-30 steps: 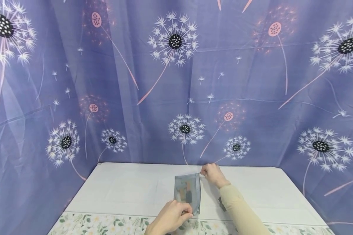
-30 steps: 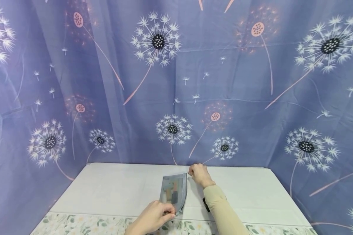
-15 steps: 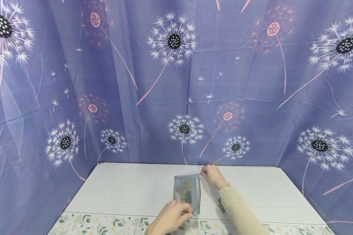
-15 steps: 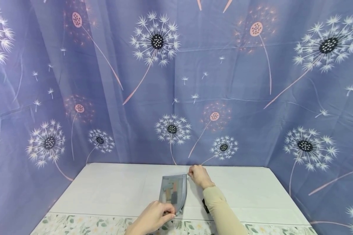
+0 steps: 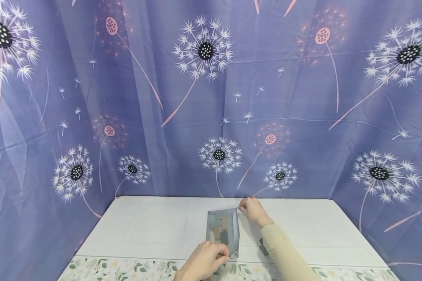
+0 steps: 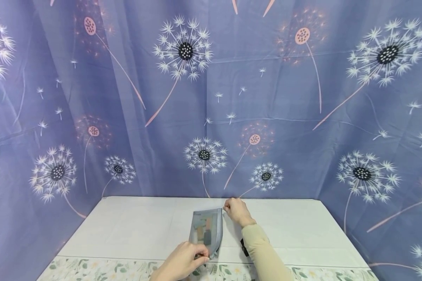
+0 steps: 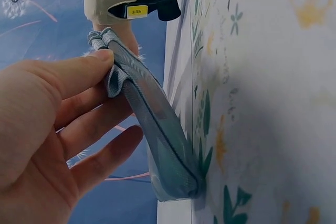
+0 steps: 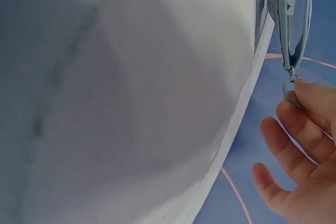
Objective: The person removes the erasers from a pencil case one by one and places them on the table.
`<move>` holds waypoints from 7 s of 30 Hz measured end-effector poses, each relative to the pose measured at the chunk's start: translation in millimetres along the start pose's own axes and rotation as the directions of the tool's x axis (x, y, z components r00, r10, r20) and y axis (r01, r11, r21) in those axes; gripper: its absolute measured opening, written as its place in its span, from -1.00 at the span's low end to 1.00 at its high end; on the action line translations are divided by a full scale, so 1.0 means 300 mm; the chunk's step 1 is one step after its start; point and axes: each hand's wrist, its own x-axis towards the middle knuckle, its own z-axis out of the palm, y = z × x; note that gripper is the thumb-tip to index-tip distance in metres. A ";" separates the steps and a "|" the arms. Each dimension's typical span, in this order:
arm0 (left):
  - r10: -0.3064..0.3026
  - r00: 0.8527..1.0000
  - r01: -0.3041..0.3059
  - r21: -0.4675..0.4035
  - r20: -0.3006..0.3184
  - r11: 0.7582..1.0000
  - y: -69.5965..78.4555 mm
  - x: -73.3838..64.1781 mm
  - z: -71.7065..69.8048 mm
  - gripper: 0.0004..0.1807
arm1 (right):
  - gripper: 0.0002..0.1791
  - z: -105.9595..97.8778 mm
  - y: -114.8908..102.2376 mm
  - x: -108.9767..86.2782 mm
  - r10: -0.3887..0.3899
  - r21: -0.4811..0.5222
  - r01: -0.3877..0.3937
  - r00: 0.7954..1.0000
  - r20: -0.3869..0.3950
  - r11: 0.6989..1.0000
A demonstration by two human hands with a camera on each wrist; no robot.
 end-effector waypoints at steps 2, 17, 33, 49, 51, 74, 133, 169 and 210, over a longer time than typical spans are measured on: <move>0.001 1.000 -0.001 0.007 0.003 1.000 0.001 0.004 0.002 -0.95 | -0.85 -0.003 0.001 -0.001 0.004 0.002 -0.004 1.000 -0.006 1.000; 0.015 0.999 -0.017 0.055 0.038 0.998 0.003 0.016 0.032 -0.95 | -0.86 -0.012 0.005 -0.030 0.051 0.044 -0.050 0.999 -0.018 0.998; -0.098 0.995 0.098 -0.031 0.015 0.995 -0.007 0.012 0.024 -0.96 | -0.95 -0.049 -0.076 -0.095 0.031 0.121 -0.027 0.999 -0.029 0.992; -0.109 0.992 0.111 -0.031 0.055 0.993 -0.020 0.086 0.033 -0.95 | -0.94 -0.045 -0.129 -0.219 0.100 0.214 -0.146 0.973 0.210 0.966; -0.102 0.992 0.104 -0.026 0.074 0.994 -0.024 0.092 0.032 -0.95 | -0.94 -0.049 -0.139 -0.223 0.111 0.187 -0.151 0.971 0.211 0.971; 0.120 0.939 -0.220 0.296 0.322 0.929 -0.042 0.230 0.021 -0.79 | -0.87 -0.057 -0.185 -0.228 0.195 0.101 -0.236 0.932 0.307 0.967; -0.248 0.964 0.227 -0.193 -0.092 0.955 -0.169 0.138 -0.091 -0.57 | -0.82 -0.050 -0.171 -0.242 0.196 0.175 -0.255 0.935 0.296 0.951; -0.384 0.891 0.278 -0.379 -0.241 0.882 -0.176 0.080 -0.057 -0.74 | -0.84 -0.054 -0.163 -0.258 0.163 0.198 -0.227 0.942 0.295 0.954; -0.428 0.888 0.298 -0.501 -0.167 0.813 -0.134 0.081 -0.044 -0.92 | -0.78 -0.038 -0.268 -0.251 -0.030 0.252 -0.026 0.976 0.216 0.967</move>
